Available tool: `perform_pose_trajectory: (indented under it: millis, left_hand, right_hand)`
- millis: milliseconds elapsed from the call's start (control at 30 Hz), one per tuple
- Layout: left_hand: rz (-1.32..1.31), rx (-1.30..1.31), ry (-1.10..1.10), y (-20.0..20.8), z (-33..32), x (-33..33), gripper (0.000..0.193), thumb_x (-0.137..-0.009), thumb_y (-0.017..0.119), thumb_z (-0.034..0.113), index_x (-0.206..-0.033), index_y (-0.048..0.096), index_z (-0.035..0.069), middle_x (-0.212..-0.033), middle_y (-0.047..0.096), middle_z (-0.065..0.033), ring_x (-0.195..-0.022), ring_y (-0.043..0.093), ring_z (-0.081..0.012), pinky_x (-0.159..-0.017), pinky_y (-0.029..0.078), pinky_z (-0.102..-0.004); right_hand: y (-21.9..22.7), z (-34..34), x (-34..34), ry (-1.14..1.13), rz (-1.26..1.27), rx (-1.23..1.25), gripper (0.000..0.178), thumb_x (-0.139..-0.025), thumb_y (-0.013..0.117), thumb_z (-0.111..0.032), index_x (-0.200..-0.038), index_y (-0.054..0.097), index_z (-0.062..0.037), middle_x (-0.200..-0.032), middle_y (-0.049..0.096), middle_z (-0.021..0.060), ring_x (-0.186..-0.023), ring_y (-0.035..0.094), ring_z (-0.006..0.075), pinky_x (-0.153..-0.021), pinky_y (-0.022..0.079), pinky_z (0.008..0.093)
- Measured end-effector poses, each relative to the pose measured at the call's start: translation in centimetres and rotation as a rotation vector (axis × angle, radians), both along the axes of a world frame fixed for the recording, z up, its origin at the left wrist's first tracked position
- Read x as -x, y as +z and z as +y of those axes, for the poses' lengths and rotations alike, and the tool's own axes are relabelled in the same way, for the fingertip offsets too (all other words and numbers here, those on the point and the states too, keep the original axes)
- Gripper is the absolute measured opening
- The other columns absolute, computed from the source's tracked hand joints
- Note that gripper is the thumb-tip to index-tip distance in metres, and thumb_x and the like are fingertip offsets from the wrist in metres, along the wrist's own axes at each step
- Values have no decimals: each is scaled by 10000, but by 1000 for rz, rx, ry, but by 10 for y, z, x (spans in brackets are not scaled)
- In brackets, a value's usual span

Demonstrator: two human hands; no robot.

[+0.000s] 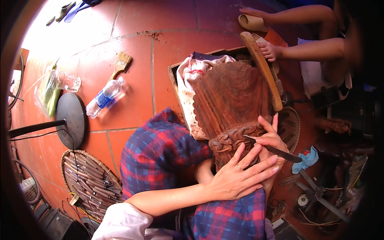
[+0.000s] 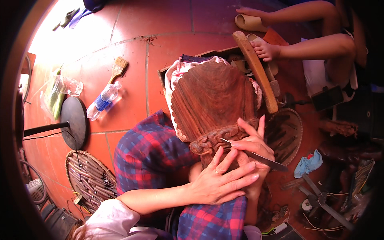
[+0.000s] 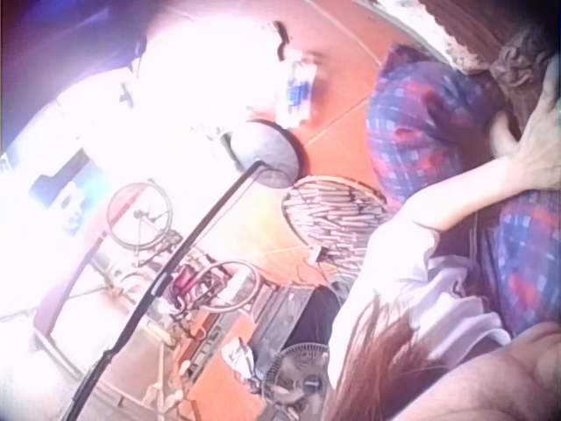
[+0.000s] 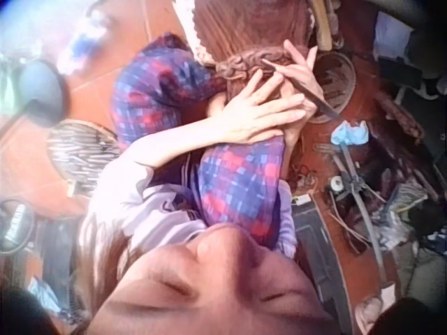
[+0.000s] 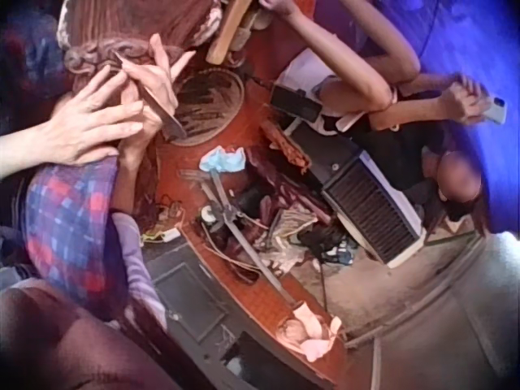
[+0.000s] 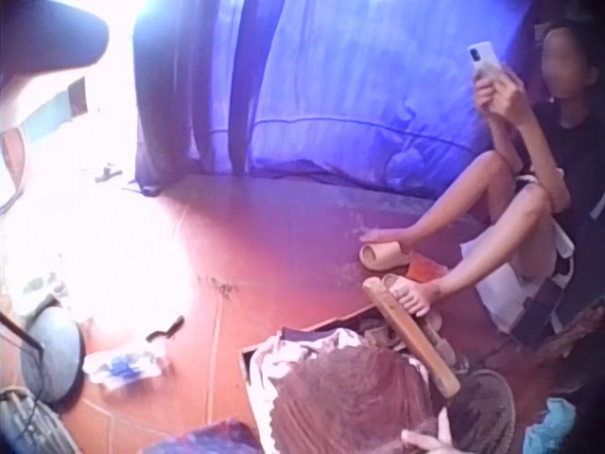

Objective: The person carves intricate floral patterns into a wooden object using a small chisel. They hold the object steady with their left hand while carefully chipping away wood with the tool in their right hand.

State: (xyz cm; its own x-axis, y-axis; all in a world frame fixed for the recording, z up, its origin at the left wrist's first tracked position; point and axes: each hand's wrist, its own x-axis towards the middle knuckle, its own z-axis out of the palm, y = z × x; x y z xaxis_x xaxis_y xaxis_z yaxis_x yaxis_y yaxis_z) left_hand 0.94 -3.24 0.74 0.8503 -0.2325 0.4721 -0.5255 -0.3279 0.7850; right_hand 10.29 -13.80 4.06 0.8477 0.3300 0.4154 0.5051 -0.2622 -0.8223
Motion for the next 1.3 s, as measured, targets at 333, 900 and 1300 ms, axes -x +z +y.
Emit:
perform_pose_trajectory:
  millis: [333,900,1300]
  left_hand:
    - [35,107,-79,6,9,-26,644,-903,586,347,-1473,370,136,-1569,258,-74,-1466,127,-363,-1165,115,-558]
    - [88,157,-84,11,19,-26,736,-847,669,366,-1462,379,83,-1544,257,-192,-1457,153,-380,-1164,178,-514]
    - [91,199,-102,14,22,-28,756,-846,678,353,-1469,357,68,-1555,221,-195,-1462,124,-379,-1169,163,-509]
  right_hand:
    - [-17,-4,-1,-49,9,127,30,-827,693,-95,-820,685,-67,-774,691,3,-986,685,305,-1121,277,573]
    - [0,10,8,-121,193,27,115,-848,641,-113,-867,685,-8,-822,706,70,-1042,660,366,-1100,323,566]
    - [9,5,1,-10,161,115,118,-834,625,-91,-872,681,6,-843,706,96,-1027,666,357,-1086,345,569]
